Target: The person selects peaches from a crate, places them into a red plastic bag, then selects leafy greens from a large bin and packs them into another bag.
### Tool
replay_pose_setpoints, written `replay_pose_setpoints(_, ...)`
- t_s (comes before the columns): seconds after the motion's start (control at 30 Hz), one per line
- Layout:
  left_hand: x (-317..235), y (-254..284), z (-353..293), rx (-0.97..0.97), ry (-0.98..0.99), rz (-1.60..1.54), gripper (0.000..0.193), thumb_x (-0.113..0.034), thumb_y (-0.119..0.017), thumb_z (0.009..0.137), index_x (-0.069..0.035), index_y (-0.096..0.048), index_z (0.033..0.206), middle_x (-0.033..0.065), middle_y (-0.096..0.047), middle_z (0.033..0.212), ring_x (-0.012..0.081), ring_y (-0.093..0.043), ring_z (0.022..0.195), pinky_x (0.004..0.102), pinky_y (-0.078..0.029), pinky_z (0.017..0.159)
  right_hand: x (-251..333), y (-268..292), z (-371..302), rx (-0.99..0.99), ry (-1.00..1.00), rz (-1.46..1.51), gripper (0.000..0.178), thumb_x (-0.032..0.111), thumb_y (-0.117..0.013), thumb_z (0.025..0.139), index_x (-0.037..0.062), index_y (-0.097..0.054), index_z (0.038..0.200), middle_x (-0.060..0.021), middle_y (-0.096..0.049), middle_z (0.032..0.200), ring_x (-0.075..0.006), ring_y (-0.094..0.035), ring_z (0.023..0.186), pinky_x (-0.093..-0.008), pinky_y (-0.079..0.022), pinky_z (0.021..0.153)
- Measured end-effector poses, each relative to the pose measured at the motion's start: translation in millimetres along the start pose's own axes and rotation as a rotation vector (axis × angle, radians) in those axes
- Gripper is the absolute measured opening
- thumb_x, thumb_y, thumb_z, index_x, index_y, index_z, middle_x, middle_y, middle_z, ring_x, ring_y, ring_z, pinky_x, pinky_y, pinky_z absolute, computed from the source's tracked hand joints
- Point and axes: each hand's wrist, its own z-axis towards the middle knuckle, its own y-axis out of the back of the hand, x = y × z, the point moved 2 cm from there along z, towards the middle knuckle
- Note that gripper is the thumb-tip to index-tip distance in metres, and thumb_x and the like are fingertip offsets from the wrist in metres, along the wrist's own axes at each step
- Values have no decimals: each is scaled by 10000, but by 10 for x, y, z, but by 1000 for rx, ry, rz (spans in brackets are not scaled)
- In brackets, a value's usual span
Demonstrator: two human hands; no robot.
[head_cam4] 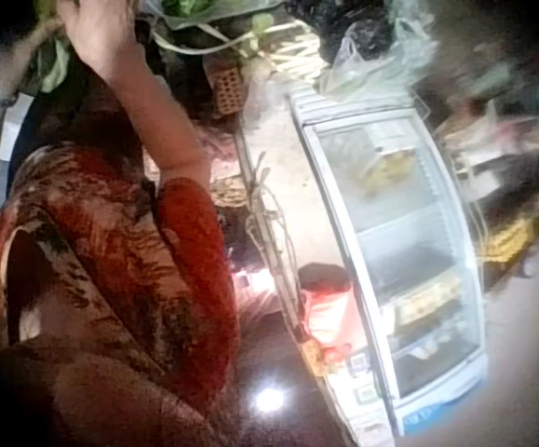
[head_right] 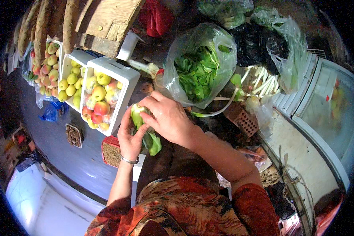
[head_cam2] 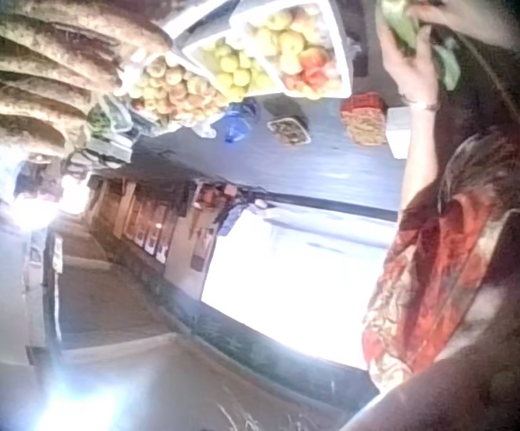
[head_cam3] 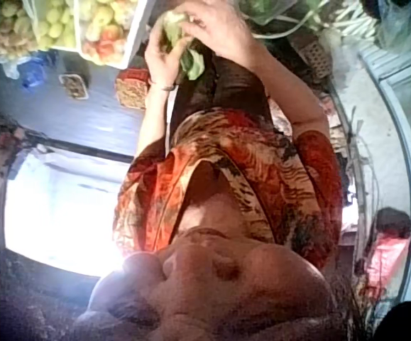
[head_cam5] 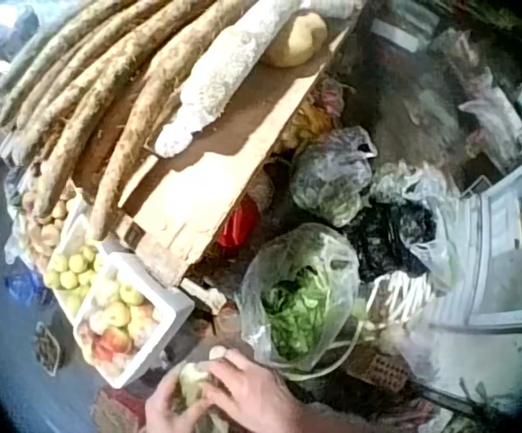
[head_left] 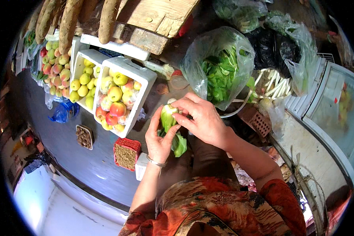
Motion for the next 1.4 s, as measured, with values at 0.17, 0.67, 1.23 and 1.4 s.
replay_pose_setpoints(0.17,39,-12,-90,5,48,-3,609,-40,-741,745,-6,-480,1294,122,-584,1220,180,-554,1098,311,-431,944,-71,40,-70,56,44,-67,209,56,-632,808,25,-596,1011,-125,-541,836,-250,-605,717,-338,-489,635)
replay_pose_setpoints(0.67,-24,-228,-231,-47,-66,118,514,0,-734,729,1,-553,1209,125,-621,1144,223,-603,1023,313,-461,899,-270,166,-366,-24,-35,269,174,4,-664,781,4,-613,947,-75,-565,815,-157,-619,701,-262,-494,630)
replay_pose_setpoints(1.23,70,-368,-161,171,271,-676,561,-7,-645,814,-5,-419,1327,120,-588,1159,206,-573,1064,345,-459,934,-540,558,-721,-141,-148,301,119,-33,-603,752,-1,-552,855,-46,-516,774,-94,-516,661,-235,-432,591)
replay_pose_setpoints(1.4,-107,-219,-21,320,314,-1268,771,-387,-637,837,-49,-259,1418,214,-552,1079,318,-552,948,418,-450,870,-1004,711,-1155,-66,-282,-64,127,7,-599,766,-7,-560,887,-102,-548,852,-229,-572,702,-314,-467,657)
